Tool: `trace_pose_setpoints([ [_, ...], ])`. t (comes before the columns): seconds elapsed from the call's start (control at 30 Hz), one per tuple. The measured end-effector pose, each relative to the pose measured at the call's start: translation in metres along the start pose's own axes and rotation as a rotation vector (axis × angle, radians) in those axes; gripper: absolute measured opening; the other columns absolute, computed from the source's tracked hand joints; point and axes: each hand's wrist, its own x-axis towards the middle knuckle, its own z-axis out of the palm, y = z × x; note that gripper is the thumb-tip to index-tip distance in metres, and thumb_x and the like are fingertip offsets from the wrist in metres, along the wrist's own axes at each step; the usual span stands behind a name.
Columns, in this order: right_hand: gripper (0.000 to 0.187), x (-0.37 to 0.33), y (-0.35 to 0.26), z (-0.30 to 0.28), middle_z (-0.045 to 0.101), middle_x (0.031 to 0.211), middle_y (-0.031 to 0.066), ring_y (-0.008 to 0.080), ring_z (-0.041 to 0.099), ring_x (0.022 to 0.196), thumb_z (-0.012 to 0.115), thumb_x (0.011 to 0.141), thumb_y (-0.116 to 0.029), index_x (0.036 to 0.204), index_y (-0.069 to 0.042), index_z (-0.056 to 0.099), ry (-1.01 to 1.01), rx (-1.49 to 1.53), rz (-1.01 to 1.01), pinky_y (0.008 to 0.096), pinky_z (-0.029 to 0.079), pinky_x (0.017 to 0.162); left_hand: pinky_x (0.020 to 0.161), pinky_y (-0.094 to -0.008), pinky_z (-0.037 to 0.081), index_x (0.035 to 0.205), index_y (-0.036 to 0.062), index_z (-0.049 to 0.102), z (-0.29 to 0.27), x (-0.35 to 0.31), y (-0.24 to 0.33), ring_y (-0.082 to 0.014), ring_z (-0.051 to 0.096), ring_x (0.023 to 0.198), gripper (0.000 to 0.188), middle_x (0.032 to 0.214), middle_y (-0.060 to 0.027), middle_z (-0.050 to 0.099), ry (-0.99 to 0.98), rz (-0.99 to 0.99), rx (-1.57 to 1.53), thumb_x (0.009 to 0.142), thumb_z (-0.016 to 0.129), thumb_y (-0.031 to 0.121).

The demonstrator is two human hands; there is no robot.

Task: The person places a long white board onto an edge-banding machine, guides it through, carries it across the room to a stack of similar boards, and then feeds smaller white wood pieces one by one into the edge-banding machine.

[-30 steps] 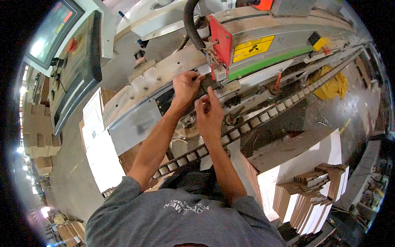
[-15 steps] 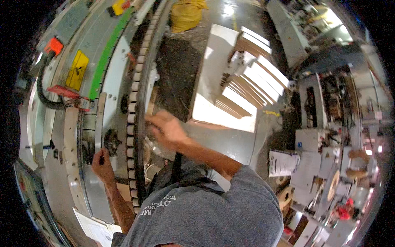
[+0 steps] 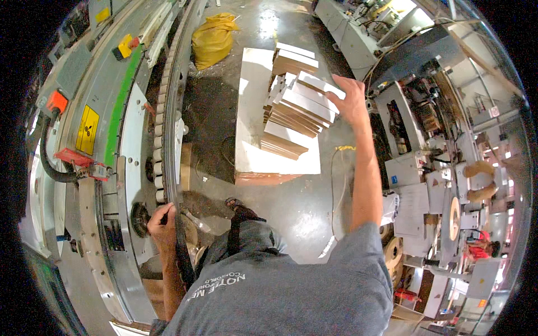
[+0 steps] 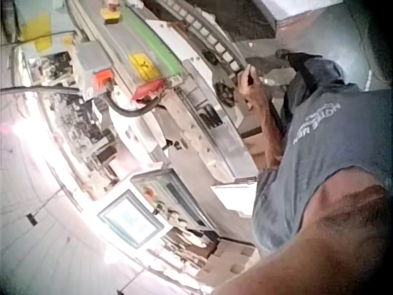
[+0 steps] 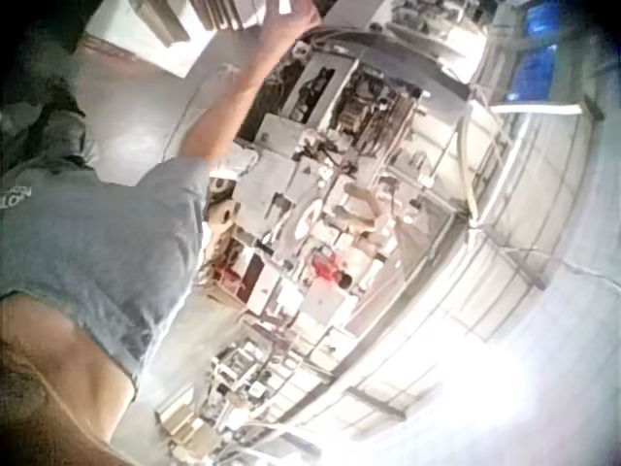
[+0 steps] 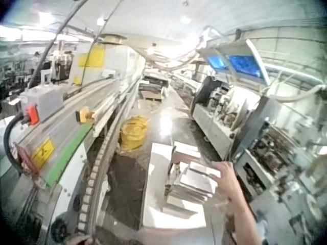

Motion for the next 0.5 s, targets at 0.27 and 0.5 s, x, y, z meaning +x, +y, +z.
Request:
trace_pose_setpoints([
  [0.27,0.05,0.035,0.034,0.018,0.063,0.123,0.018,0.0322,0.057,0.116,0.081,0.072,-0.025,0.115,-0.004,0.07,-0.432,0.233,0.23,0.0424,0.046,0.098,0.065,-0.0263,0.048,0.099,-0.0027,0.071,0.008,0.009,0.004,-0.014,0.062,0.073,0.014,0.083,-0.0093,0.067,-0.007,-0.093,0.066,0.085,0.068,-0.001],
  [0.5,0.036,0.026,-0.093,0.005,0.065,0.111,0.0168,0.0334,0.059,0.106,0.074,0.077,-0.008,0.111,0.0,0.068,-0.167,0.149,-0.282,0.0421,0.048,0.093,0.078,-0.0358,0.049,0.116,0.0025,0.067,-0.008,0.007,0.038,-0.0241,0.063,0.09,0.042,0.101,-0.012,0.067,0.112,0.117,0.264,0.075,0.079,0.004],
])
